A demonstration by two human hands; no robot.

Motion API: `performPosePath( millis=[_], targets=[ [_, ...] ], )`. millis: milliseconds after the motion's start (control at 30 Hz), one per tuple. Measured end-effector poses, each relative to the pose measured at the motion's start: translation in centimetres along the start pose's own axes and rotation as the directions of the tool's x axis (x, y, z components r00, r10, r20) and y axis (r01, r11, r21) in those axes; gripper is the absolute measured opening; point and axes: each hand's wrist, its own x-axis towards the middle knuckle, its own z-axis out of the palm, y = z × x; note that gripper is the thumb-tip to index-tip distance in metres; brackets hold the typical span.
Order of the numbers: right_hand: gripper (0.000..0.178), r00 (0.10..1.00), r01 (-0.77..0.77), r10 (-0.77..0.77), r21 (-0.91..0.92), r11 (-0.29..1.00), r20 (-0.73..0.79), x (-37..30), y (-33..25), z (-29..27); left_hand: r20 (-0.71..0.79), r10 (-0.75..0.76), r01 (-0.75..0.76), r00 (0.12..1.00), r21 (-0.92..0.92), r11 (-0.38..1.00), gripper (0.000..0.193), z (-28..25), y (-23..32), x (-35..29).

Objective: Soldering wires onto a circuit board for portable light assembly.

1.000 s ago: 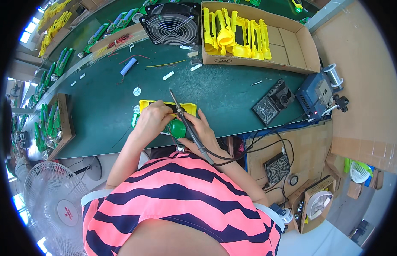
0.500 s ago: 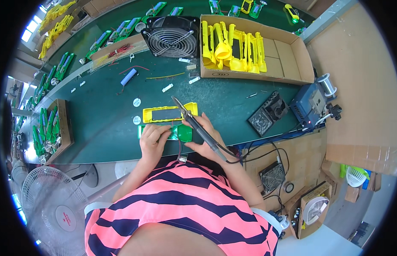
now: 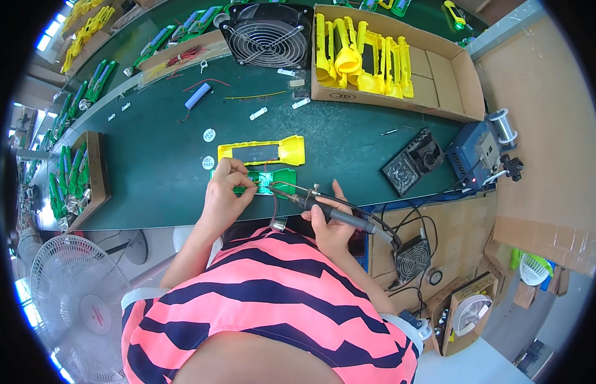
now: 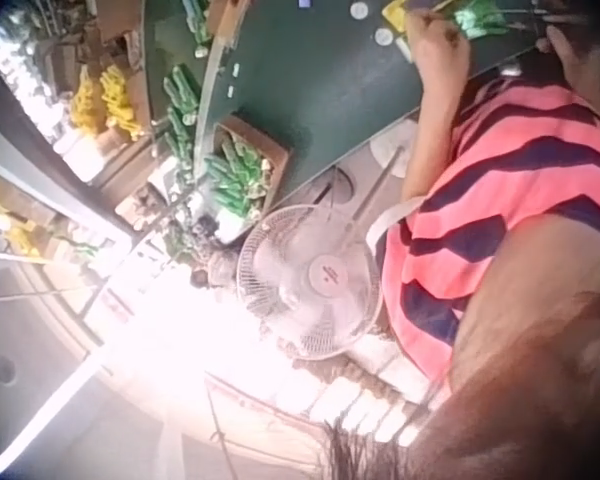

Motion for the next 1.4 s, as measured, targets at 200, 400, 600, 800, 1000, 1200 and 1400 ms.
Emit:
performPosePath(
  millis=[200, 400, 600, 800, 1000, 1200, 1400],
  targets=[
    [0.017, 0.996, -0.085, 0.087, 0.062, 0.994, -0.025, -0.2, 0.0, 0.4, 0.004, 0.015, -0.015, 1.000, 0.046, 0.999, 0.009, 0.0, 0.2, 0.1],
    [0.018, 0.995, -0.097, 0.098, 0.076, 0.992, -0.008, -0.5, 0.6, 0.4, -0.001, 0.017, -0.017, 1.000, 0.049, 0.999, 0.009, 0.2, 0.0, 0.0],
    [0.020, 0.999, -0.037, 0.036, 0.029, 0.999, 0.025, -0.4, 0.8, 0.3, -0.006, 0.026, -0.026, 1.000, 0.058, 0.998, 0.009, 0.3, 0.0, 0.1],
    [0.016, 0.953, -0.253, 0.285, 0.237, 0.938, -0.108, 0.0, -0.7, 0.3, 0.008, 0.023, -0.023, 1.000, 0.047, 0.999, 0.009, 0.3, 0.3, 0.3],
    [0.014, 0.995, -0.066, 0.071, 0.081, 0.995, -0.066, 0.2, -0.5, -0.1, 0.023, 0.020, -0.021, 1.000, 0.071, 0.997, 0.009, 0.2, 0.6, 0.5],
    [0.015, 0.997, -0.023, 0.030, 0.091, 0.996, -0.068, -0.2, -0.6, -0.3, 0.005, 0.034, -0.034, 0.999, 0.056, 0.998, 0.013, 0.4, 0.4, 0.5],
    [0.017, 0.998, -0.020, 0.026, 0.105, 0.994, -0.056, -0.2, -0.8, -0.6, -0.012, 0.065, -0.062, 0.998, 0.173, 0.983, 0.012, -1.6, 1.8, -2.1]
  ],
)
